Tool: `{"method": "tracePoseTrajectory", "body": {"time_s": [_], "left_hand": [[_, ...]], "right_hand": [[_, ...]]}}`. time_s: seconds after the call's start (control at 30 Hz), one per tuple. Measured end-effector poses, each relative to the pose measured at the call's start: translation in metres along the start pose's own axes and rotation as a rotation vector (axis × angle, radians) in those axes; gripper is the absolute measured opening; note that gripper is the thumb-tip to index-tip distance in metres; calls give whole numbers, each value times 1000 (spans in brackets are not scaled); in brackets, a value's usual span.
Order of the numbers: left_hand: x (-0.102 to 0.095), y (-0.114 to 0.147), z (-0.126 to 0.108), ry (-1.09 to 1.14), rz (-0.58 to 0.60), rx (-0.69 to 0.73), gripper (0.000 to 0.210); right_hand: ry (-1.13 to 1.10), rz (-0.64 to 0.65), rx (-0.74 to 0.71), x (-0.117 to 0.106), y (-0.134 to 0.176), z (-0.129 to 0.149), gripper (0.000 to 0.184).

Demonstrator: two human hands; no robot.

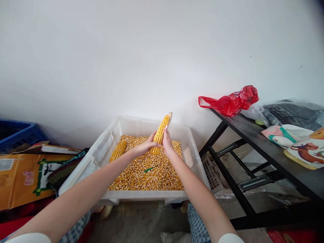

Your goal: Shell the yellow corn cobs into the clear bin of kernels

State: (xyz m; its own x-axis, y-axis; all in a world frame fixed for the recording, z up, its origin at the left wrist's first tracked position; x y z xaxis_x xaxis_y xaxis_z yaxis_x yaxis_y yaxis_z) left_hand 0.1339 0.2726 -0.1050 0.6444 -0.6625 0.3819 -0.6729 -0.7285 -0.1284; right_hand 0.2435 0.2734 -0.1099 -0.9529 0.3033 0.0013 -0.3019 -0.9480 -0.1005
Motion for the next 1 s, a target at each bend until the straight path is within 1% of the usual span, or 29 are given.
{"method": "tracePoseTrajectory", "body": {"time_s": [0.03, 0.07, 0.1, 0.17, 0.23, 0.33, 0.4, 0.47, 0.53, 0.63, 0.7, 0.87, 0.93, 1.0], "left_hand": [[3, 1, 1, -36, 34, 19, 85], [5, 2, 2, -72, 44, 40, 91], [6, 2, 3, -103, 33, 55, 95], [5, 1, 5, -154, -30, 74, 96], [2, -1, 6, -190, -86, 97, 90], [-3, -3, 8, -250, -137, 132, 77], [-4, -3, 11, -282, -174, 149, 69], [-2, -3, 16, -284, -215, 171, 64], [3, -3, 21, -262, -250, 214, 62], [8, -2, 25, -223, -289, 255, 63], [10, -2, 26, -186, -297, 232, 64], [11, 1, 24, -131, -285, 160, 65], [12, 3, 23, -80, -284, 102, 60], [16, 5, 22, -16, -272, 22, 53]], "right_hand": [[3, 4, 2, -1, 1, 3, 49], [15, 21, 8, -2, 2, 6, 48], [33, 45, 12, -3, 3, 8, 48], [86, 85, 2, -4, 2, 11, 47], [171, 75, -45, -8, -1, 12, 46], [322, 19, -155, -15, -9, 10, 46], [372, 40, -192, -18, -11, 6, 47], [388, 59, -187, -17, -9, 3, 48], [428, 21, -200, -15, -5, 2, 48], [548, -35, -282, -13, 3, 8, 47], [627, -48, -321, -14, 6, 12, 47], [762, -52, -354, -18, 3, 14, 47], [737, -29, -349, -21, -1, 12, 46], [651, -19, -321, -25, -7, 9, 43]]}}
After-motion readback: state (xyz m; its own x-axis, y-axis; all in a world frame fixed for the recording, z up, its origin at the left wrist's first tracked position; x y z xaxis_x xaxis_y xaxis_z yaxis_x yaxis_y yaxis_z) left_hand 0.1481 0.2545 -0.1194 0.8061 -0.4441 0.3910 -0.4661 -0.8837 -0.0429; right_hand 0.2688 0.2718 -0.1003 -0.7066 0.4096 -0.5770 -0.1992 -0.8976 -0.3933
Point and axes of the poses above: each hand's wrist, its own y-axis away from the middle knuckle, its own x-axis out of the palm, z = x × y, the point moved 2 cm from there along -y, towards the middle knuckle, and after that the axes turned 13 degrees about y, right-handed, at the moved point
